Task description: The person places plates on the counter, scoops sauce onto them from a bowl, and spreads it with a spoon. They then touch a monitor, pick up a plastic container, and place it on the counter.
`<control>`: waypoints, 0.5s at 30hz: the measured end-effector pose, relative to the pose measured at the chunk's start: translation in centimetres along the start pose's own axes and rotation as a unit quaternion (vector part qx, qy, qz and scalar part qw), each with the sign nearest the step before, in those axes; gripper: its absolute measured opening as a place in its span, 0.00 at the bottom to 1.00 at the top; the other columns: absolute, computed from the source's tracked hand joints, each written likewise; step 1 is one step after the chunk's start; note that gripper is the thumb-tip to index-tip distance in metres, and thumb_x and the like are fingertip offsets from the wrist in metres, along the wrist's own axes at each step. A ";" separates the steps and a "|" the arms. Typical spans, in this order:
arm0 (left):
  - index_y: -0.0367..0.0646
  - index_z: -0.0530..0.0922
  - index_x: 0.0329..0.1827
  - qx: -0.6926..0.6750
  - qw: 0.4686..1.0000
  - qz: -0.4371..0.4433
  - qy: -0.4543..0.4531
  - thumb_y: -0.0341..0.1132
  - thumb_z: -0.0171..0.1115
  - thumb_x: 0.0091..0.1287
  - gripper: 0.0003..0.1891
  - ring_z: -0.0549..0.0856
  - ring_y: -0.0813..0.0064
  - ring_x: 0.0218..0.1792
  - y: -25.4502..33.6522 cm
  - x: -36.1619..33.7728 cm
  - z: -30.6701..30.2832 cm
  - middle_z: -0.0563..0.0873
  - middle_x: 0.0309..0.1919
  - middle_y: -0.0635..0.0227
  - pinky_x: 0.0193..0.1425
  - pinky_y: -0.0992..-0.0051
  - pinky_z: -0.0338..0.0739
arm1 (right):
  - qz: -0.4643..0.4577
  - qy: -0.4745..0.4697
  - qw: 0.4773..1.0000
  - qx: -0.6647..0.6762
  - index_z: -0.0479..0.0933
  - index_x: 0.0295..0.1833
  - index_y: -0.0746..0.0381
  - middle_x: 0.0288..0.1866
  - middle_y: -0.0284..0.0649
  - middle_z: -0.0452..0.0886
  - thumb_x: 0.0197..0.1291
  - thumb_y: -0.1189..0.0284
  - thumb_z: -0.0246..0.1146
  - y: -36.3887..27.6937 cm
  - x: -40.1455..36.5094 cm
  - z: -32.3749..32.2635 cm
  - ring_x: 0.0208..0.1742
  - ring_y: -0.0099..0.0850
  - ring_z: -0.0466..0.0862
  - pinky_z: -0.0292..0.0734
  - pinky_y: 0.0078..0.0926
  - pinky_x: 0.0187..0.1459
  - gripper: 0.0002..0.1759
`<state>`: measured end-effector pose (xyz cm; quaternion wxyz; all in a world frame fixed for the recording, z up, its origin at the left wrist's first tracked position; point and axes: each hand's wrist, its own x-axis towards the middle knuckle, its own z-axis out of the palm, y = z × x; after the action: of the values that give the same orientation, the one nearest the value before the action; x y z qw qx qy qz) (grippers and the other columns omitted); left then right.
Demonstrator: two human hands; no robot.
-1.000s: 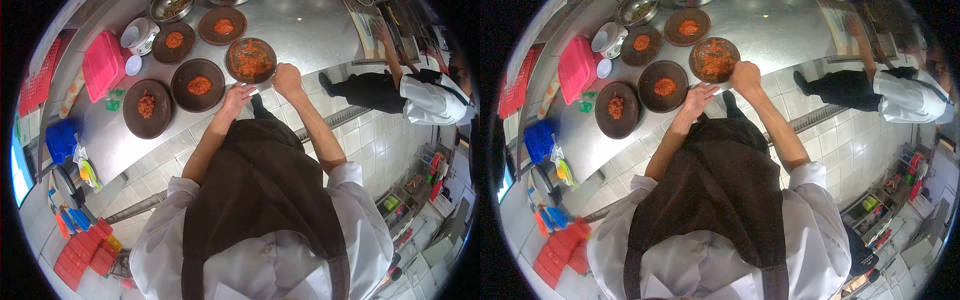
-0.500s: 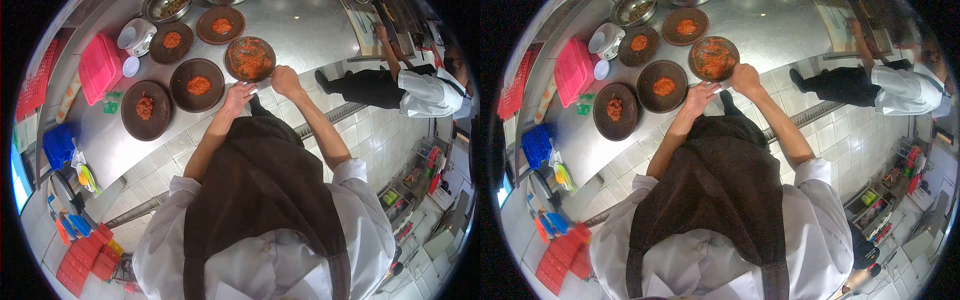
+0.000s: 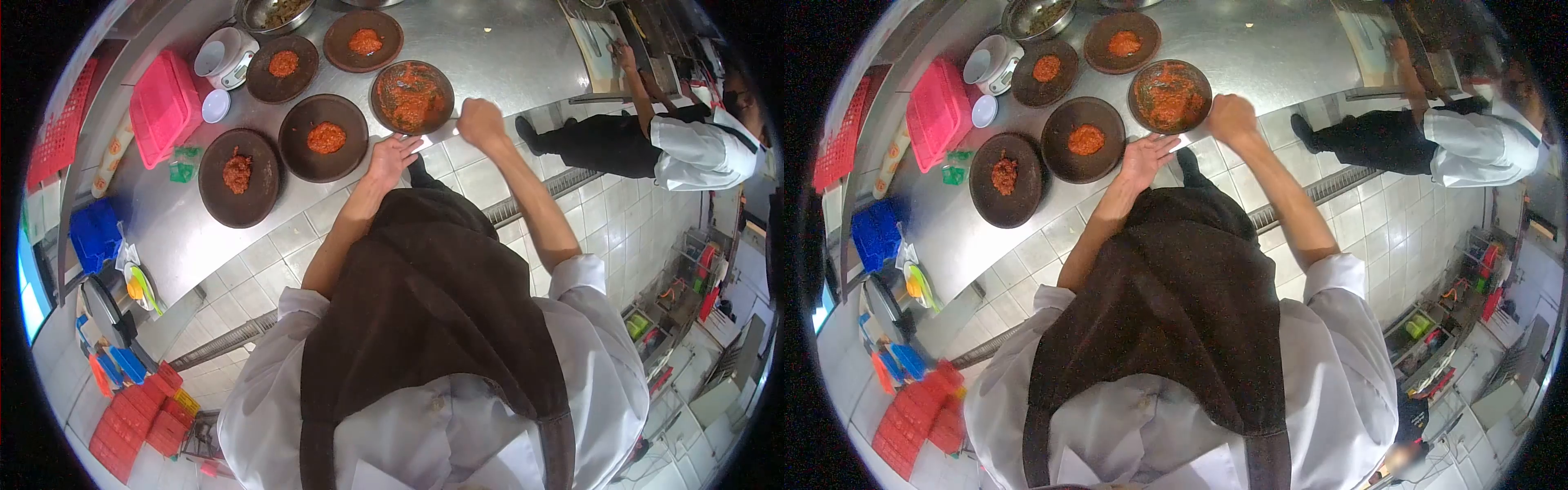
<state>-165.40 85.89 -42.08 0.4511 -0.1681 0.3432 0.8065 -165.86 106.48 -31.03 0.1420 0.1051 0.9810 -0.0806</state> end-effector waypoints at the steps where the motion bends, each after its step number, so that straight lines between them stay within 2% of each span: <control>1: 0.35 0.54 0.68 0.002 1.000 0.004 -0.005 0.36 0.50 0.56 0.34 0.70 0.58 0.67 0.0 -0.2 0.3 0.71 0.64 0.46 0.70 0.61 0.58 | -0.004 0.025 1.000 -0.015 0.82 0.32 0.68 0.34 0.56 0.83 0.48 0.71 0.61 0.8 0.3 -0.3 0.39 0.50 0.84 0.79 0.44 0.43 0.11; 2: 0.35 0.54 0.68 0.003 1.000 0.004 -0.004 0.36 0.50 0.56 0.34 0.70 0.58 0.67 0.0 -0.3 0.6 0.71 0.64 0.46 0.70 0.61 0.58 | -0.004 0.024 1.000 -0.014 0.82 0.32 0.68 0.34 0.56 0.83 0.48 0.71 0.61 0.7 0.5 -0.5 0.39 0.50 0.84 0.79 0.44 0.43 0.11; 4: 0.35 0.55 0.67 0.003 1.000 0.004 0.005 0.36 0.51 0.56 0.34 0.70 0.58 0.67 0.1 -0.5 1.1 0.71 0.64 0.47 0.70 0.61 0.58 | -0.019 0.024 0.998 -0.050 0.84 0.32 0.64 0.34 0.53 0.84 0.50 0.69 0.61 0.1 0.9 -0.9 0.40 0.44 0.86 0.81 0.38 0.43 0.10; 6: 0.35 0.54 0.68 0.005 1.000 0.005 0.002 0.36 0.51 0.56 0.34 0.70 0.59 0.67 0.0 -0.4 0.9 0.71 0.64 0.48 0.71 0.61 0.57 | -0.023 0.010 0.999 -0.030 0.83 0.32 0.65 0.34 0.54 0.84 0.49 0.69 0.62 -0.6 0.9 0.0 0.41 0.45 0.86 0.81 0.38 0.44 0.10; 8: 0.35 0.54 0.68 0.005 1.000 0.008 -0.003 0.36 0.52 0.56 0.35 0.70 0.59 0.67 0.0 0.0 0.7 0.72 0.64 0.48 0.71 0.61 0.56 | -0.037 -0.047 0.998 0.018 0.83 0.32 0.66 0.34 0.55 0.84 0.49 0.70 0.61 -0.8 1.3 1.2 0.41 0.47 0.85 0.81 0.39 0.44 0.11; 11: 0.36 0.53 0.68 0.018 1.000 0.014 -0.006 0.36 0.52 0.56 0.35 0.70 0.59 0.67 -0.1 -0.1 0.8 0.71 0.65 0.49 0.72 0.60 0.55 | -0.007 -0.003 0.994 0.110 0.83 0.30 0.67 0.34 0.56 0.83 0.48 0.70 0.60 0.8 2.5 3.8 0.41 0.49 0.85 0.80 0.42 0.46 0.11; 13: 0.40 0.47 0.71 0.040 0.999 0.012 0.000 0.35 0.52 0.57 0.38 0.70 0.58 0.67 -0.2 0.0 0.5 0.71 0.65 0.49 0.72 0.56 0.52 | -0.004 0.020 0.988 0.153 0.83 0.30 0.66 0.35 0.55 0.84 0.48 0.71 0.60 1.0 3.0 5.9 0.41 0.50 0.84 0.79 0.43 0.46 0.11; 14: 0.40 0.47 0.71 0.040 0.999 0.012 0.002 0.35 0.52 0.57 0.38 0.70 0.58 0.67 -0.4 0.0 0.7 0.71 0.65 0.49 0.72 0.56 0.52 | -0.012 0.019 0.980 0.200 0.84 0.34 0.64 0.36 0.54 0.84 0.50 0.72 0.57 0.4 3.1 7.3 0.42 0.49 0.84 0.79 0.41 0.48 0.12; 15: 0.42 0.41 0.73 0.084 0.996 0.024 0.032 0.34 0.53 0.57 0.42 0.69 0.58 0.67 -0.3 -0.4 1.4 0.71 0.65 0.49 0.72 0.54 0.50 | -0.020 0.019 0.969 0.245 0.85 0.39 0.61 0.37 0.52 0.84 0.52 0.73 0.55 -0.3 3.0 7.5 0.44 0.47 0.84 0.78 0.39 0.50 0.14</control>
<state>-164.91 86.75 -40.91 0.4327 -0.1466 0.4282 0.7797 -166.78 105.32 -38.99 0.0915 0.1181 0.9357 -0.3197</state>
